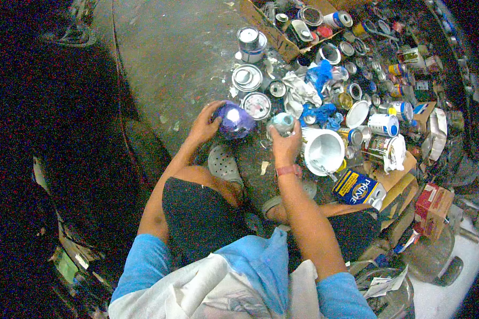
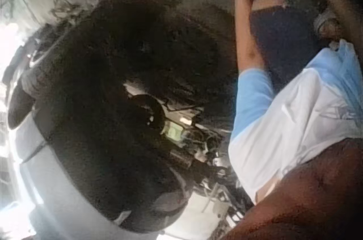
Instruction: The person uses a spray gun to apply white paint to the hood and front fender of a white car. They walk to a paint mixing area, open a can, and pour paint into the spray gun cup before returning to continue spraying the car.
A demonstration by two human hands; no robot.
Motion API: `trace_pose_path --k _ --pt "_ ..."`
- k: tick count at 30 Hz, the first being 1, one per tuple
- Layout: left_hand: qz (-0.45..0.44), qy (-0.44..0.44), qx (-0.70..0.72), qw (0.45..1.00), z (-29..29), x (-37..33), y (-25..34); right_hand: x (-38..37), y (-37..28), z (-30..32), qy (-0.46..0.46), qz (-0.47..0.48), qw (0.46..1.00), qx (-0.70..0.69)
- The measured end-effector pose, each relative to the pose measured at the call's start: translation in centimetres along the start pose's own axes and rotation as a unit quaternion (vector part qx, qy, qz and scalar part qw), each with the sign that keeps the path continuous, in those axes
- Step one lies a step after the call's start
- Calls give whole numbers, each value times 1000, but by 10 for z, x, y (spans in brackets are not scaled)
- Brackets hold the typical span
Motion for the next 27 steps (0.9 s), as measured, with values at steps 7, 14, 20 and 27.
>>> trace_pose_path --k 7,14,20,27 --pt "52 -18 1 998 7 0 7 -56 14 -22 28 -18 998 52" --pt "54 -17 -6 998 7 1 17 -56 32 -29 13 -54 996 65" --pt "41 -6 -16 999 2 1 16 -23 40 -33 22 -79 996 -21" --pt "52 -13 -4 999 3 2 20 42 -13 -63 -50 -49 995 -77"
Point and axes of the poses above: each hand's wrist, its own x-axis away from the middle knuckle, its own z-axis out of the back of the hand, y = z × x, the point moved 1 cm from there along -x, towards the middle knuckle, and after that the axes turned 1 degree about -x, right-handed, at the moved point
